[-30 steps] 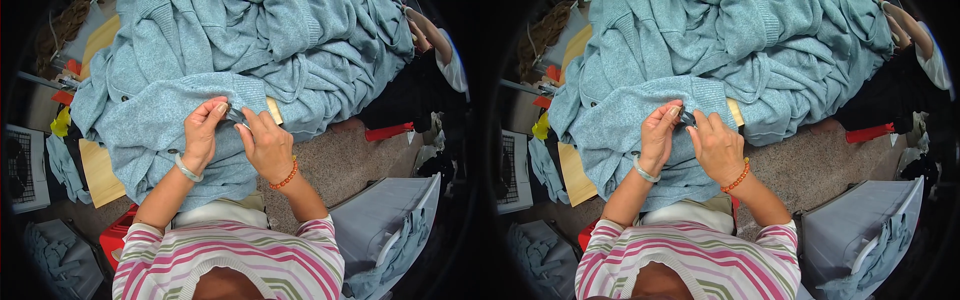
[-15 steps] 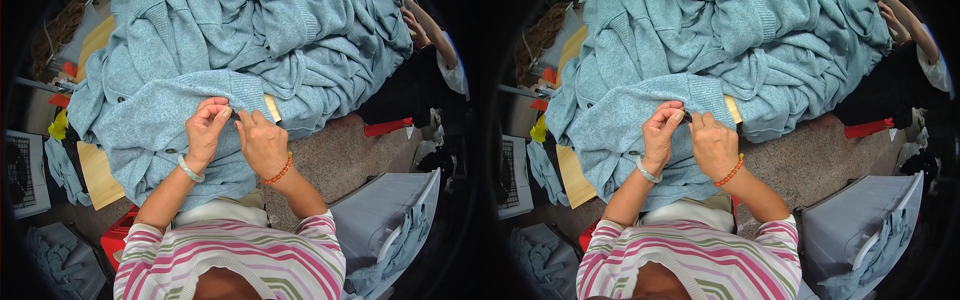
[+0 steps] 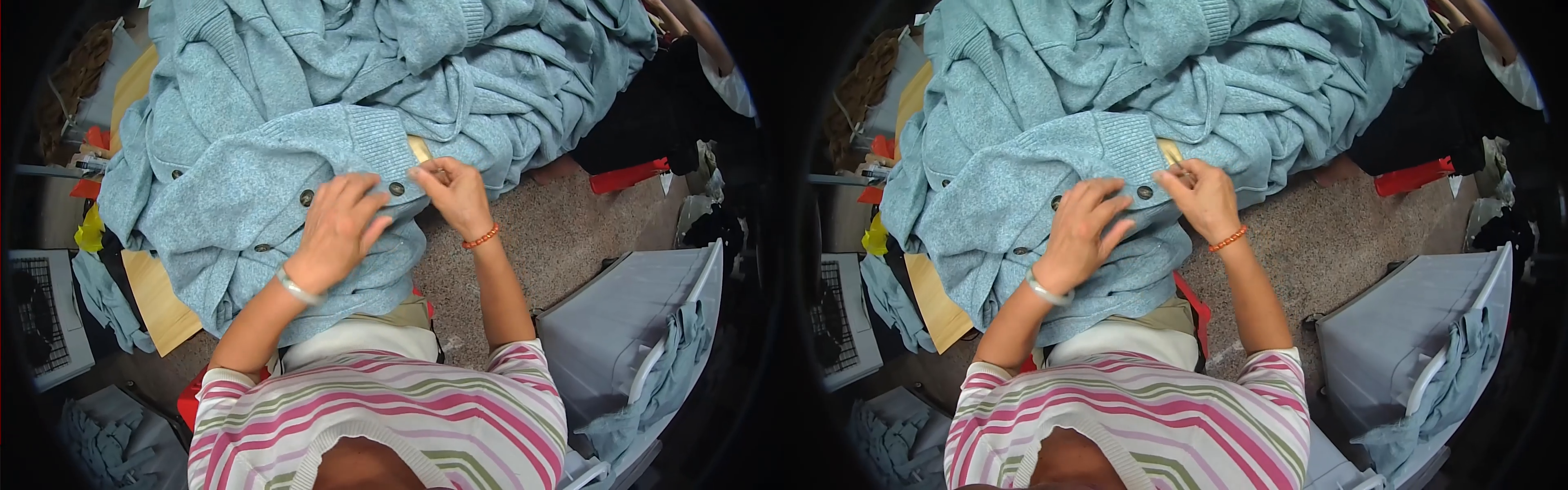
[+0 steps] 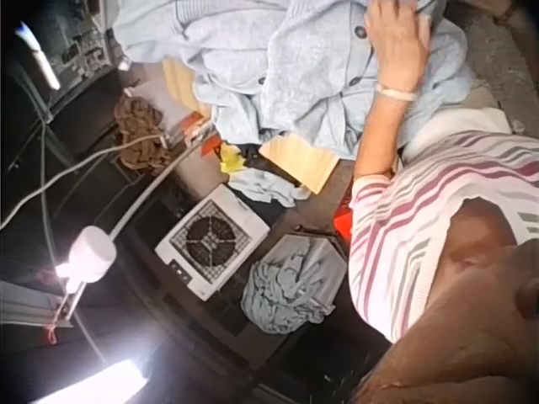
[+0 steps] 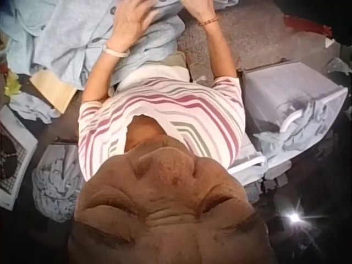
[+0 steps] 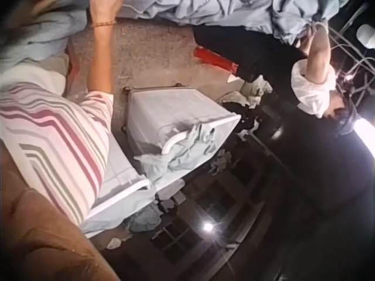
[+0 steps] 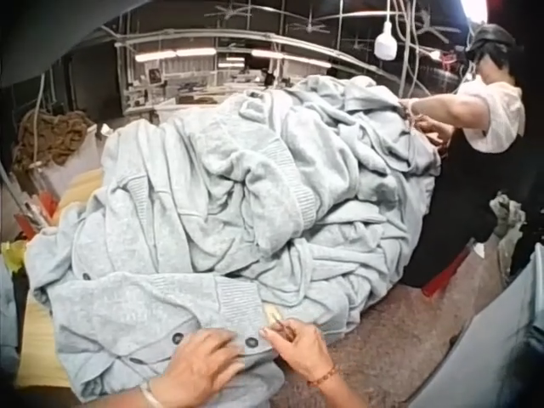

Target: Inspecting light blue knit sweaters for defects and using thread snips to trim loose threads near buttons and seams.

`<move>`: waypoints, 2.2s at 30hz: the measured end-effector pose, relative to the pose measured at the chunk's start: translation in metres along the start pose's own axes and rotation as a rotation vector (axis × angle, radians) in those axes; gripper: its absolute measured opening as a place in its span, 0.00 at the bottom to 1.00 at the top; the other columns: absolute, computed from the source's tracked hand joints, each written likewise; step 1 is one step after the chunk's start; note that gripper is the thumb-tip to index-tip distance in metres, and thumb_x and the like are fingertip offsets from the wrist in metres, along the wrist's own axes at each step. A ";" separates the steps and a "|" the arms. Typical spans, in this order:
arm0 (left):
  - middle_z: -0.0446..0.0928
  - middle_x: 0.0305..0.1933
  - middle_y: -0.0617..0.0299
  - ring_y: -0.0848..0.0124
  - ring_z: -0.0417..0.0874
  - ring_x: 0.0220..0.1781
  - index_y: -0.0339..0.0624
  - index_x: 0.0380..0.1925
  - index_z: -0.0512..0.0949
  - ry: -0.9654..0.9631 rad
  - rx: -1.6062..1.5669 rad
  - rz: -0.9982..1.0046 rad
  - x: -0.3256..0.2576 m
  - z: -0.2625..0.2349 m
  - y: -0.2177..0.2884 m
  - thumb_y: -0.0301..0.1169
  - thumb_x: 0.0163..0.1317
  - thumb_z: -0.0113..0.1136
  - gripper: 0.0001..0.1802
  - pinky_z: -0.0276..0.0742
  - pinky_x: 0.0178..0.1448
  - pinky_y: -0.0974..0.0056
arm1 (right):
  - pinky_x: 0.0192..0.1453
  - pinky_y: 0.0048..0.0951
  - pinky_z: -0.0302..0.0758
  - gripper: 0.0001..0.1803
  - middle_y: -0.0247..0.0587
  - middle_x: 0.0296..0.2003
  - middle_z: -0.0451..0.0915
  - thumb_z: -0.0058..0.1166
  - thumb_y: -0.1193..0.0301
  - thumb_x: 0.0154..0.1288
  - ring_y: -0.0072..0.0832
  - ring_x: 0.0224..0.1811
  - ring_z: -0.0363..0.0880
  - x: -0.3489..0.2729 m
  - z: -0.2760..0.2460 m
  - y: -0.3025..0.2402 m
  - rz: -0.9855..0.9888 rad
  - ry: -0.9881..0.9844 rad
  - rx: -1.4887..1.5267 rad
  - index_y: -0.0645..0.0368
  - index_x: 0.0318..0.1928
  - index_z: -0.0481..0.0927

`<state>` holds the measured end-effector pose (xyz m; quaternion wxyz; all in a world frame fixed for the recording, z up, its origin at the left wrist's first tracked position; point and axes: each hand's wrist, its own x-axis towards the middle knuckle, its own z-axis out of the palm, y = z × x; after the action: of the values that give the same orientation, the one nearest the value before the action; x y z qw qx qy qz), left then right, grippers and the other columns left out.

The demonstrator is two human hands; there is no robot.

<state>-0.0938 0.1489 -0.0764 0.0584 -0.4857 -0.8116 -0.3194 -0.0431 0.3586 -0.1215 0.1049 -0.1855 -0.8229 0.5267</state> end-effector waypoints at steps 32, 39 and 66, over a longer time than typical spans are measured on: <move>0.81 0.37 0.64 0.82 0.79 0.35 0.35 0.47 0.77 0.543 -0.895 -0.757 -0.175 -0.096 0.021 0.31 0.72 0.51 0.12 0.77 0.38 0.73 | 0.49 0.25 0.73 0.13 0.43 0.43 0.75 0.54 0.80 0.65 0.26 0.43 0.75 -0.091 0.111 -0.108 -0.439 -0.511 0.455 0.71 0.50 0.78; 0.80 0.35 0.46 0.48 0.81 0.37 0.37 0.39 0.81 0.579 0.696 -1.135 -0.293 -0.196 -0.117 0.31 0.63 0.56 0.10 0.75 0.41 0.49 | 0.40 0.19 0.75 0.12 0.37 0.36 0.80 0.51 0.74 0.71 0.19 0.35 0.77 -0.083 0.111 -0.089 -0.291 -0.425 0.344 0.68 0.49 0.80; 0.66 0.63 0.47 0.53 0.64 0.67 0.44 0.63 0.67 -0.393 0.295 -0.359 -0.252 -0.042 -0.003 0.36 0.47 0.70 0.40 0.56 0.69 0.47 | 0.57 0.41 0.69 0.31 0.42 0.55 0.73 0.69 0.61 0.49 0.41 0.54 0.71 -0.143 0.070 -0.017 -0.555 -0.631 -0.380 0.55 0.56 0.77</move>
<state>0.0258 -0.0660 -0.1467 -0.0872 -0.3733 -0.9178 -0.1033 0.0580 0.2347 -0.1325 -0.0495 0.1953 -0.9152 0.3491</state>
